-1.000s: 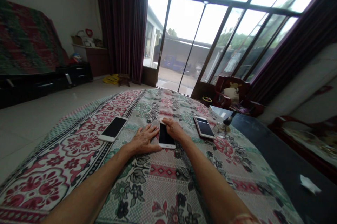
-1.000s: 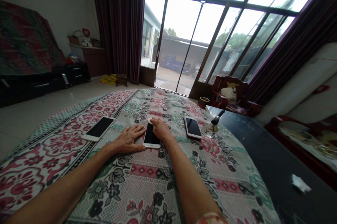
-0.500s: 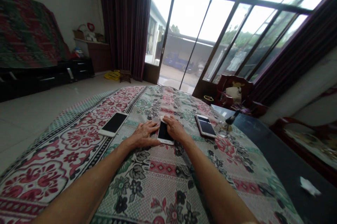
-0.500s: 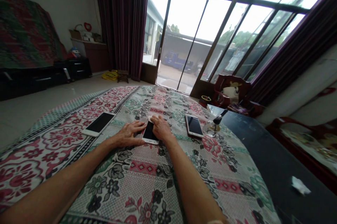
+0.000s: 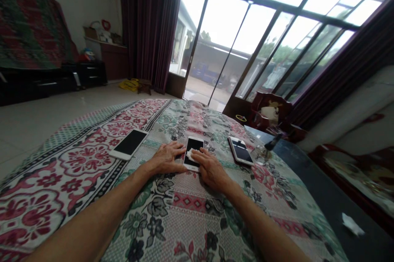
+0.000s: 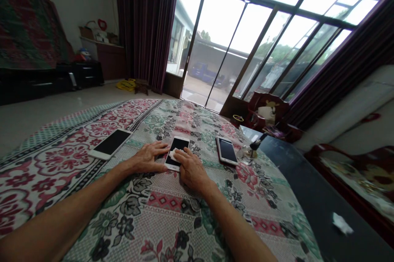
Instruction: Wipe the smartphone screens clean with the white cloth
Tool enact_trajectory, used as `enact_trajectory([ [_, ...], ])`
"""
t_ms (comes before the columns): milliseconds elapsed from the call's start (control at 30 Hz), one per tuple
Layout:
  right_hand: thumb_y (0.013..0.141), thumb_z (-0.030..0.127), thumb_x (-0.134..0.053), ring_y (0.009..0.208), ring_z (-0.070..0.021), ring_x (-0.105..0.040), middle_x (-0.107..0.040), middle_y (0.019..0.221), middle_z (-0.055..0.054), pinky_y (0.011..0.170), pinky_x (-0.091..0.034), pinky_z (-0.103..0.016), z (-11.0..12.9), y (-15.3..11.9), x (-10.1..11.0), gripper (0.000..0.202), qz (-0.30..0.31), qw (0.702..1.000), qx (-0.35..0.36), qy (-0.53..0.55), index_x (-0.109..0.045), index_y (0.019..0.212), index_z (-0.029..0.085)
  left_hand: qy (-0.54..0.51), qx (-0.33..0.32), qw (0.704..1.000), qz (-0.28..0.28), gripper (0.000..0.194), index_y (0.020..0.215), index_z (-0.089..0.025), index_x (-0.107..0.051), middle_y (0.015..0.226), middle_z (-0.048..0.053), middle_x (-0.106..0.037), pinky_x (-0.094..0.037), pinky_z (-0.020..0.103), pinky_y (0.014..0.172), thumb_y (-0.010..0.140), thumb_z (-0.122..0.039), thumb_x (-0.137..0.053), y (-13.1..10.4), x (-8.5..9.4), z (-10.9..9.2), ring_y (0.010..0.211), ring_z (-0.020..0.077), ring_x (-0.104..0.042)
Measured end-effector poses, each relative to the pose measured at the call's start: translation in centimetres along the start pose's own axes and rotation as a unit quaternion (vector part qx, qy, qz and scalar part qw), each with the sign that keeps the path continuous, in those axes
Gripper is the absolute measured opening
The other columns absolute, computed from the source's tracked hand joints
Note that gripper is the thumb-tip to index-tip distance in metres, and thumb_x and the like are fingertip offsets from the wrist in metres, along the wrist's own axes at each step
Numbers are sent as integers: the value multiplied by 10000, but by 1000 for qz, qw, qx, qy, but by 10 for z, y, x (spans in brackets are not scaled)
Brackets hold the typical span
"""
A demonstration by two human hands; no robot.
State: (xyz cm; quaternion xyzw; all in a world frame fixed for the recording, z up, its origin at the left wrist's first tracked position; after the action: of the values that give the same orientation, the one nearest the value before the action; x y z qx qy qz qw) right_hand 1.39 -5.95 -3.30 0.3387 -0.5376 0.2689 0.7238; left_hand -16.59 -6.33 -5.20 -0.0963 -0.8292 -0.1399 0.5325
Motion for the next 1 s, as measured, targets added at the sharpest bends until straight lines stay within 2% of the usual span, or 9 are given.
enact_trajectory([
  [167, 782, 54, -376, 1335, -246, -328, -471, 1411, -17, 1073, -331, -430, -12, 25, 1, 567, -7, 999, -22, -22, -513, 1310, 209, 4, -10, 1000, -11, 764, 1354, -259, -481, 1447, 74, -431, -260, 500, 1065, 697, -617, -634, 0, -1, 0, 1340, 329, -331],
  [300, 787, 51, -383, 1276, -213, -402, -514, 1365, -29, 1060, -337, -372, -22, 52, 2, 525, -14, 999, -24, -31, -551, 1258, 210, 7, -12, 1000, -11, 739, 1328, -245, -515, 1451, 81, -425, -265, 493, 1066, 697, -613, -627, 0, 0, -1, 1342, 341, -327],
  [433, 775, 29, -380, 1196, -195, -467, -571, 1290, -65, 1036, -350, -337, -31, 76, 0, 482, -20, 999, -26, -34, -593, 1181, 176, 5, -13, 1000, -11, 737, 1321, -236, -525, 1445, 82, -432, -276, 503, 1060, 692, -607, -628, 1, 1, -2, 1341, 357, -326],
  [533, 773, 28, -381, 1182, -196, -481, -585, 1266, -87, 1030, -354, -333, -36, 83, -2, 457, -31, 998, -45, -31, -608, 1149, 157, 3, -10, 1000, -12, 754, 1335, -232, -509, 1446, 82, -430, -268, 509, 1067, 692, -609, -626, 1, 0, -1, 1348, 356, -317],
  [733, 760, 27, -381, 1204, -183, -466, -559, 1313, -29, 1027, -374, -323, -27, 62, -3, 512, -45, 999, -16, -5, -600, 1184, 212, -8, -3, 1000, -10, 771, 1352, -236, -486, 1461, 87, -409, -249, 512, 1076, 697, -617, -628, 0, -1, 1, 1357, 350, -302],
  [900, 756, 35, -396, 1285, -217, -397, -492, 1394, -18, 1074, -338, -403, -9, 27, 0, 577, -16, 1000, 9, -7, -544, 1283, 218, -1, -12, 1000, -14, 753, 1355, -257, -471, 1454, 72, -420, -251, 493, 1073, 705, -594, -644, -1, -1, -1, 1349, 328, -317],
  [1000, 794, 53, -385, 1331, -236, -347, -481, 1405, -17, 1085, -322, -449, 6, 7, 2, 567, -3, 999, 33, -3, -513, 1319, 225, -5, -2, 1000, -7, 769, 1354, -233, -469, 1461, 81, -408, -234, 476, 1084, 701, -597, -647, -1, -2, 1, 1360, 318, -300],
])
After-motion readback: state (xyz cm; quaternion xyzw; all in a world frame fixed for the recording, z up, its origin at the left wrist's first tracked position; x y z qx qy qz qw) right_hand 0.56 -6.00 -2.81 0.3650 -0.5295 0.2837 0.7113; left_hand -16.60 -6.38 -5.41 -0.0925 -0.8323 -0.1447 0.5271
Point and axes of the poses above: each hand's wrist, its own y-axis towards the middle knuckle, its own x-axis out of the back of the hand, z = x × y, the point moved 4 cm from there along y, towards the middle knuckle
